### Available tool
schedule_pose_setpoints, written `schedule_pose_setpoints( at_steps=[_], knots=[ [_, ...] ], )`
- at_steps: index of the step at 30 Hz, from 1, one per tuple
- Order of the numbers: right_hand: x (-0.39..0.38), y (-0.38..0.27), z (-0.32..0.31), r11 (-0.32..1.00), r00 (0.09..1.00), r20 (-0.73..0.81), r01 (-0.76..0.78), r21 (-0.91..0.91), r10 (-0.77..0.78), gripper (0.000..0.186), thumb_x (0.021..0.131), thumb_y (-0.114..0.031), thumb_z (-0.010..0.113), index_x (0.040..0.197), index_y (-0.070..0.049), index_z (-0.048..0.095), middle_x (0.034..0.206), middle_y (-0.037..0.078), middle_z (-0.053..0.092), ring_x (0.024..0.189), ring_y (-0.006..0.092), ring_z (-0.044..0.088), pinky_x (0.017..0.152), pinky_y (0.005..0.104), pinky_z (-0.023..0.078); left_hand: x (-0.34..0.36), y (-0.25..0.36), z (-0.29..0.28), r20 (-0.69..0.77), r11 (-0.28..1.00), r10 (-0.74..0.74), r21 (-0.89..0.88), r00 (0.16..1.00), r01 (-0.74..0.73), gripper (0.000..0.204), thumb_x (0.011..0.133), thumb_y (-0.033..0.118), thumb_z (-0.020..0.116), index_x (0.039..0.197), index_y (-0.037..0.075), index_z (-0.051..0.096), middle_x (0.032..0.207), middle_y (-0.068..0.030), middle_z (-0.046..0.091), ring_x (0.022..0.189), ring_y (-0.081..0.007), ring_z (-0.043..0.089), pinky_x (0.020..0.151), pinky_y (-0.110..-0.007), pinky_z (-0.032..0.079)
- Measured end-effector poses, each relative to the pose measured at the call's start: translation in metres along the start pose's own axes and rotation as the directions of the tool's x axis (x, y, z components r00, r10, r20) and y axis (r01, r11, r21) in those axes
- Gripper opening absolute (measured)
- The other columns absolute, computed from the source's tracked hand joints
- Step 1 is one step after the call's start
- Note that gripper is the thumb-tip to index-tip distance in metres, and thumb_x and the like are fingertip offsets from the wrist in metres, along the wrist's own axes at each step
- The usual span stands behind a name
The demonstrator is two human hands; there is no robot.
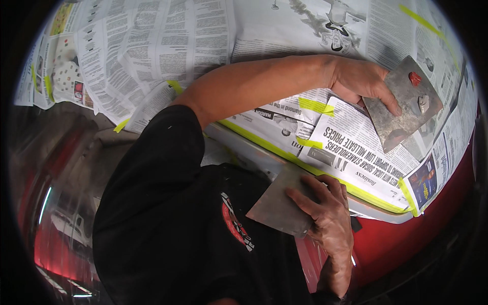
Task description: The person applies body filler to a car panel using a metal spreader and a smaller scraper. They repeatedly scoop filler from the spreader and smooth it onto the surface, which is masked with newspaper and tape.
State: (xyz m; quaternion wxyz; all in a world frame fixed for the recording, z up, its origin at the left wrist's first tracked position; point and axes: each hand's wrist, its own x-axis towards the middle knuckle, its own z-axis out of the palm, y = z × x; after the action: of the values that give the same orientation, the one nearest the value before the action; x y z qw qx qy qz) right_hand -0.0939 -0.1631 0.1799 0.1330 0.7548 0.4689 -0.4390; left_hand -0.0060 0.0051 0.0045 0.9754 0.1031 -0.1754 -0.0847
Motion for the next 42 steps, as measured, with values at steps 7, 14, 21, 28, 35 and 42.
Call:
schedule_pose_setpoints(
  at_steps=[7, 14, 21, 28, 35, 42],
  knots=[
    [-0.021, 0.011, -0.005, 0.998, 0.997, -0.035, -0.066, -0.008, 0.065, 0.074, 0.047, -0.009, 0.084, 0.117, -0.028, 0.068, 0.127, 0.005, 0.059, 0.117, 0.0304, 0.052, 0.100, 0.0481, 0.042, 0.000, 0.002, 0.003, -0.022, 0.999, -0.030, 0.034, 0.999, 0.031, 0.035, 0.088, 0.000, 0.065, 0.122, -0.001, 0.059, 0.122, -0.0118, 0.065, 0.106, -0.0185, 0.064, 0.094, -0.032, 0.054],
    [-0.043, 0.019, -0.012, 0.990, 0.989, -0.048, -0.141, -0.020, 0.140, 0.072, 0.046, -0.011, 0.083, 0.115, -0.027, 0.070, 0.125, 0.006, 0.061, 0.115, 0.0306, 0.053, 0.096, 0.0459, 0.042, -0.001, 0.002, 0.002, -0.047, 0.998, -0.026, 0.051, 0.999, 0.029, 0.036, 0.088, 0.001, 0.067, 0.122, -0.001, 0.060, 0.122, -0.0113, 0.065, 0.107, -0.0184, 0.064, 0.094, -0.032, 0.053],
    [-0.078, 0.033, -0.019, 0.964, 0.955, -0.164, -0.261, -0.060, 0.248, 0.064, 0.052, -0.021, 0.082, 0.115, -0.020, 0.070, 0.119, 0.010, 0.064, 0.111, 0.0326, 0.054, 0.095, 0.0444, 0.041, -0.004, 0.004, 0.003, -0.104, 0.994, -0.055, 0.085, 0.993, 0.064, 0.036, 0.088, 0.002, 0.068, 0.123, -0.001, 0.060, 0.122, -0.0109, 0.065, 0.108, -0.0183, 0.064, 0.095, -0.033, 0.053],
    [-0.112, 0.023, 0.025, 0.888, 0.713, -0.530, -0.369, 0.273, 0.459, 0.039, 0.074, 0.003, 0.053, 0.112, 0.003, 0.063, 0.095, 0.017, 0.059, 0.090, 0.0314, 0.054, 0.080, 0.0432, 0.045, 0.000, 0.002, -0.001, -0.061, 0.995, -0.046, 0.083, 0.997, 0.051, 0.034, 0.089, 0.003, 0.066, 0.122, 0.000, 0.060, 0.122, -0.0122, 0.064, 0.109, -0.0212, 0.064, 0.095, -0.035, 0.054],
    [-0.079, 0.001, 0.089, 0.890, 0.659, -0.694, -0.452, -0.057, 0.290, 0.060, 0.073, 0.007, 0.055, 0.133, 0.005, 0.050, 0.122, 0.021, 0.051, 0.105, 0.0364, 0.051, 0.091, 0.0475, 0.043, -0.002, 0.005, 0.008, -0.165, 0.987, 0.023, 0.160, 0.986, 0.004, 0.038, 0.090, 0.005, 0.065, 0.127, 0.001, 0.055, 0.122, -0.0134, 0.063, 0.110, -0.0242, 0.064, 0.097, -0.039, 0.056],
    [-0.048, -0.032, 0.107, 0.859, 0.703, -0.643, -0.494, -0.133, 0.304, 0.051, 0.077, -0.001, 0.056, 0.128, 0.004, 0.055, 0.127, 0.016, 0.054, 0.110, 0.0332, 0.052, 0.088, 0.0455, 0.042, 0.010, -0.006, 0.009, -0.166, 0.958, 0.058, 0.287, 0.984, -0.008, 0.043, 0.091, 0.007, 0.064, 0.131, 0.002, 0.050, 0.126, -0.0145, 0.060, 0.111, -0.0253, 0.064, 0.096, -0.038, 0.056]
  ],
)
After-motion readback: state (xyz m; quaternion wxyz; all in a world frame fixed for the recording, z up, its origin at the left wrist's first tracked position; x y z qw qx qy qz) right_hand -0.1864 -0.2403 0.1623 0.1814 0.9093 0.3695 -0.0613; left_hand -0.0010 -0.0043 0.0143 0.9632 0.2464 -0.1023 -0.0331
